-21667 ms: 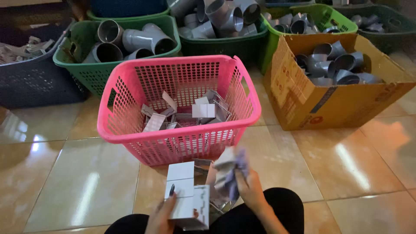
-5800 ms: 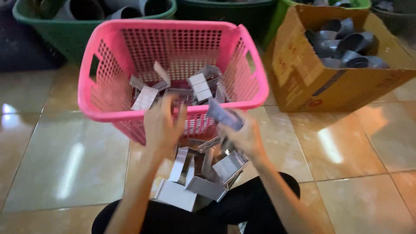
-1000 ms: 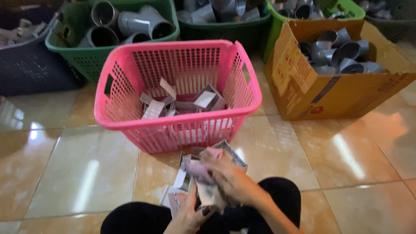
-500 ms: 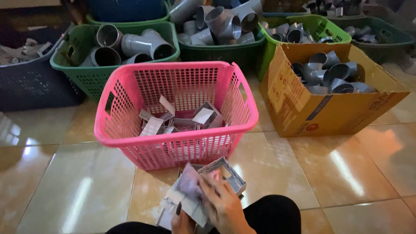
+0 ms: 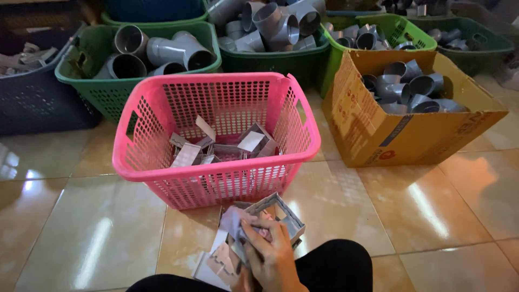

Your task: The person sits on the floor and wipes small rectangular metal parts with a cloth. They pick up each part, wipe it on all sides, and place it into a pink basket. The process is repeated for multiple parts taken from a pile on the floor.

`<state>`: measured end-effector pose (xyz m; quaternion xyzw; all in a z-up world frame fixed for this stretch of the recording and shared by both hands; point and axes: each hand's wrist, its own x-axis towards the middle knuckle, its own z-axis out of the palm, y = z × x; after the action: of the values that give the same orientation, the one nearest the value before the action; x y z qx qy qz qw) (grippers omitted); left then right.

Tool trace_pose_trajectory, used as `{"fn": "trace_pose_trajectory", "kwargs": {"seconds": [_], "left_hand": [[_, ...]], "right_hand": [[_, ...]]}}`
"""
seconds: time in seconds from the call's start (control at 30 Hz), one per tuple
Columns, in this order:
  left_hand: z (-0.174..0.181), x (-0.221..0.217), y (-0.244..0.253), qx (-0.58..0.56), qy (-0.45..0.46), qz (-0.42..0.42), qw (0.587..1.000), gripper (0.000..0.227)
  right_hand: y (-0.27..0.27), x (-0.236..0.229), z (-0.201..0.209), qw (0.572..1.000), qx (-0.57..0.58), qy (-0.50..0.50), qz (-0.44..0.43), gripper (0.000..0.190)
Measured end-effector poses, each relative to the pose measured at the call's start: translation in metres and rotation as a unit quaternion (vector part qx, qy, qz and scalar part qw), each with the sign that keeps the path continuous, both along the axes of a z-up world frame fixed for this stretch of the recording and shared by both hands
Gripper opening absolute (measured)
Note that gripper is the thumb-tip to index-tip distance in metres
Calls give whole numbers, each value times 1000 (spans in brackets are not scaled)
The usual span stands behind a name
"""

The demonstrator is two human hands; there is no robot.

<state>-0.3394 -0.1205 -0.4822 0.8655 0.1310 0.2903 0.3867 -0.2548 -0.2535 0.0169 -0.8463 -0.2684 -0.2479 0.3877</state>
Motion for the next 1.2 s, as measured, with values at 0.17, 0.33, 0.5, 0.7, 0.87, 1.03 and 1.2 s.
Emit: {"fn": "trace_pose_trajectory", "kwargs": {"seconds": [0.17, 0.33, 0.5, 0.7, 0.87, 1.03, 1.2], "left_hand": [[112, 97, -10, 18, -11, 43, 999, 43], [125, 88, 31, -685, -197, -379, 590, 50], [201, 102, 3, -669, -166, -324, 648, 40], [294, 52, 6, -636, -110, -218, 732, 56], [226, 53, -13, -605, -295, -188, 715, 103], [392, 51, -12, -636, -101, -186, 742, 82], [331, 34, -16, -651, -63, -189, 732, 61]], "right_hand": [[22, -19, -89, 846, 355, 395, -46, 25], [26, -5, -5, 911, 327, 225, 114, 45], [7, 7, 12, 995, -53, -9, 78, 58], [7, -22, -35, 990, -109, -10, 92, 65], [10, 4, -7, 996, -48, 40, 63, 73], [23, -15, 8, 994, 19, 13, 104, 52], [24, -18, -14, 998, 5, -3, 70, 53]]}}
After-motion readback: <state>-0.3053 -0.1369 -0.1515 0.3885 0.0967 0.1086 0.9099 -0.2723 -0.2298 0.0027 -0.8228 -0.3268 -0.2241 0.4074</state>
